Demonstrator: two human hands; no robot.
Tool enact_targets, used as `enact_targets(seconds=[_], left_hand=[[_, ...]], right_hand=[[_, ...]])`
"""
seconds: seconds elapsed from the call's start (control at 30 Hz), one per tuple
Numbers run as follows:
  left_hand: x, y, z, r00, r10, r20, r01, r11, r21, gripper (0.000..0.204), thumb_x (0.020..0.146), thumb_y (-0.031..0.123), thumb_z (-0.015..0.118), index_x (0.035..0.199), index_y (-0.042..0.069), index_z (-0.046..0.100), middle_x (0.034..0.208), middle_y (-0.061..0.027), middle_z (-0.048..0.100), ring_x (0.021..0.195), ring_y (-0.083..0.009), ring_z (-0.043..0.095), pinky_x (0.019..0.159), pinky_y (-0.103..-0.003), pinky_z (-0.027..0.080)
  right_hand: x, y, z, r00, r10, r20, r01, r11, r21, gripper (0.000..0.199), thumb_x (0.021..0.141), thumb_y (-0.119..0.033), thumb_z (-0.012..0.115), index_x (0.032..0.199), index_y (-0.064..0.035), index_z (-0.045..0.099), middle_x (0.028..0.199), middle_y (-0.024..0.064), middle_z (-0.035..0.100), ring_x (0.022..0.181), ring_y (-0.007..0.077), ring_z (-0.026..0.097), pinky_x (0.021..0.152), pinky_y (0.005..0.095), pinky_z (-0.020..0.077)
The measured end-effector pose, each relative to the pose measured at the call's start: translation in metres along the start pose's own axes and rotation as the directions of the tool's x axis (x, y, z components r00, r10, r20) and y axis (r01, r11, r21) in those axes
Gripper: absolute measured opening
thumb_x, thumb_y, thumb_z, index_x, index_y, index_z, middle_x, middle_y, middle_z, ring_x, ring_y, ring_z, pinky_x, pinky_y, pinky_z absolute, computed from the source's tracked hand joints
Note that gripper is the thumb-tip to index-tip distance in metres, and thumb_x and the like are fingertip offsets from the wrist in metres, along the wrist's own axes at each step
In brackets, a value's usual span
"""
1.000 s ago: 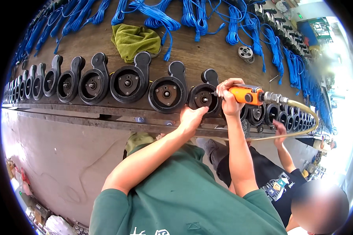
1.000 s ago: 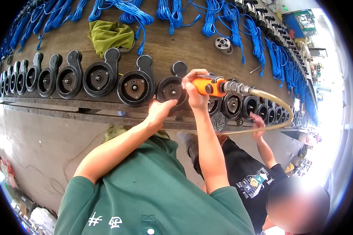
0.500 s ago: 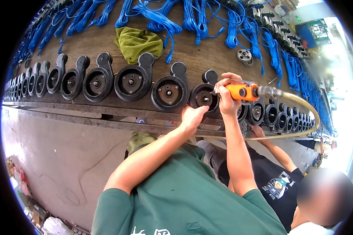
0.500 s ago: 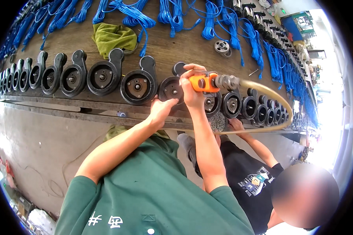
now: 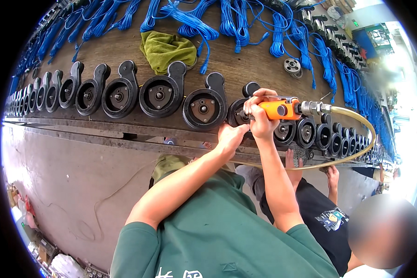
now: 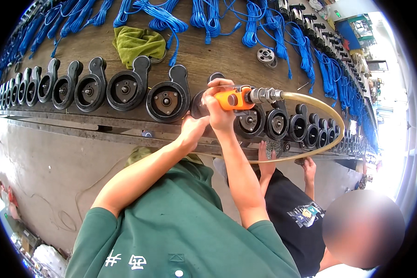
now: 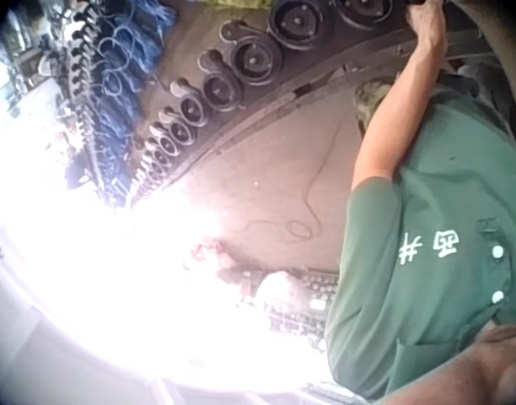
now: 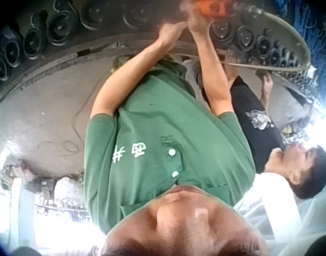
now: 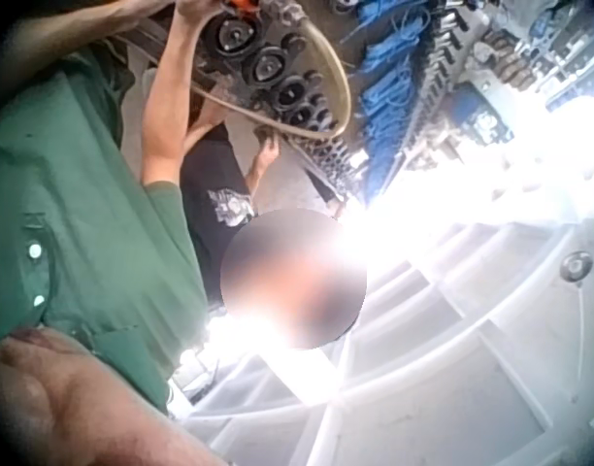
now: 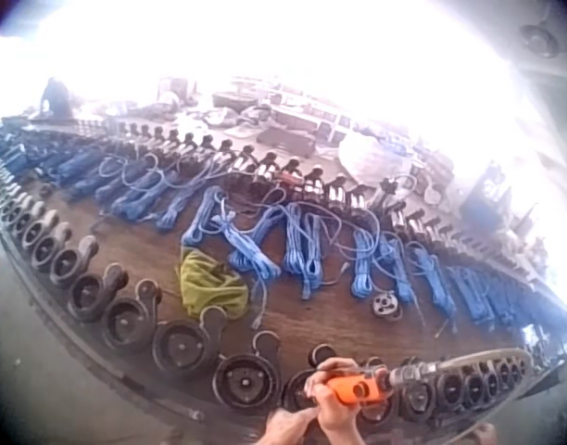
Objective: The person assembles mechanical components on a workbench by using a pneumatic screwdriver to secure parts together, working through a line of identical items.
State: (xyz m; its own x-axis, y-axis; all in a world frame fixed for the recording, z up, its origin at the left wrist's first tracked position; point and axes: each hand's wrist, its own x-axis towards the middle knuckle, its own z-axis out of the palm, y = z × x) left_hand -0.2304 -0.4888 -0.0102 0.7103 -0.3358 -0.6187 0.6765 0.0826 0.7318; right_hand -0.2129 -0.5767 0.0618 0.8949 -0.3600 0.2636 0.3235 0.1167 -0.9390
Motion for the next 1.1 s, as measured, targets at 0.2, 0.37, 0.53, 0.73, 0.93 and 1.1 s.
enact_targets(seconds=[0.2,0.37,0.53,0.73,0.93,1.1], left_hand=[[0.005,-0.005,0.0,1.0,-0.019,-0.007,0.02,1.0,0.01,0.042,0.074,0.021,0.079,0.105,-0.001,0.061,0.094,-0.005,0.064,0.076,-0.0108,0.06,0.065,-0.028,0.049],[0.012,-0.015,0.0,0.999,-0.012,-0.053,0.014,0.999,0.044,0.054,0.069,0.027,0.08,0.104,-0.008,0.059,0.094,-0.0114,0.063,0.081,-0.0153,0.059,0.073,-0.032,0.051],[0.005,-0.006,0.0,0.998,-0.024,-0.057,0.029,0.997,0.077,0.061,0.068,0.031,0.081,0.106,-0.011,0.058,0.097,-0.0138,0.063,0.086,-0.0175,0.06,0.077,-0.032,0.051],[-0.002,0.002,0.002,0.993,0.045,-0.106,-0.041,0.998,0.038,0.06,0.067,0.031,0.082,0.105,-0.009,0.059,0.093,-0.0114,0.064,0.083,-0.0182,0.061,0.078,-0.032,0.051],[-0.003,0.001,0.002,0.99,-0.017,-0.137,0.03,0.995,0.095,0.051,0.068,0.029,0.082,0.098,-0.007,0.062,0.09,-0.0099,0.065,0.081,-0.0173,0.061,0.076,-0.033,0.051],[-0.012,0.012,0.0,0.995,0.062,-0.075,-0.055,0.995,0.086,0.044,0.074,0.032,0.081,0.087,-0.005,0.063,0.081,-0.0075,0.064,0.07,-0.014,0.059,0.065,-0.032,0.051]], right_hand=[[0.002,0.003,-0.001,1.0,0.01,0.004,-0.01,1.0,0.004,0.028,0.081,0.004,0.049,0.109,0.0023,0.049,0.072,0.0051,0.053,0.062,0.0124,0.051,0.065,0.029,0.0482],[0.002,0.006,-0.004,0.997,0.011,0.075,-0.007,0.998,-0.055,0.026,0.082,0.004,0.052,0.108,0.0003,0.05,0.074,0.0044,0.054,0.064,0.0125,0.052,0.066,0.0292,0.0482],[0.001,0.007,-0.003,0.997,0.036,0.074,-0.032,0.998,-0.059,0.023,0.082,0.004,0.052,0.104,-0.0013,0.05,0.077,0.0051,0.055,0.067,0.0132,0.053,0.067,0.0289,0.0481],[-0.003,0.01,0.002,0.994,0.07,0.084,-0.065,0.996,-0.064,0.021,0.083,0.003,0.053,0.102,-0.0027,0.049,0.078,0.006,0.054,0.068,0.0143,0.054,0.068,0.0293,0.0479],[-0.004,0.018,0.0,0.998,0.035,0.053,-0.029,0.995,-0.095,0.021,0.083,0.002,0.054,0.103,-0.0027,0.048,0.078,0.0064,0.054,0.068,0.0147,0.054,0.068,0.0299,0.0477],[-0.003,0.021,0.001,1.0,0.012,0.008,-0.012,1.0,0.009,0.025,0.082,0.005,0.058,0.105,-0.0021,0.053,0.081,0.0025,0.058,0.069,0.0083,0.057,0.063,0.0222,0.0481]])
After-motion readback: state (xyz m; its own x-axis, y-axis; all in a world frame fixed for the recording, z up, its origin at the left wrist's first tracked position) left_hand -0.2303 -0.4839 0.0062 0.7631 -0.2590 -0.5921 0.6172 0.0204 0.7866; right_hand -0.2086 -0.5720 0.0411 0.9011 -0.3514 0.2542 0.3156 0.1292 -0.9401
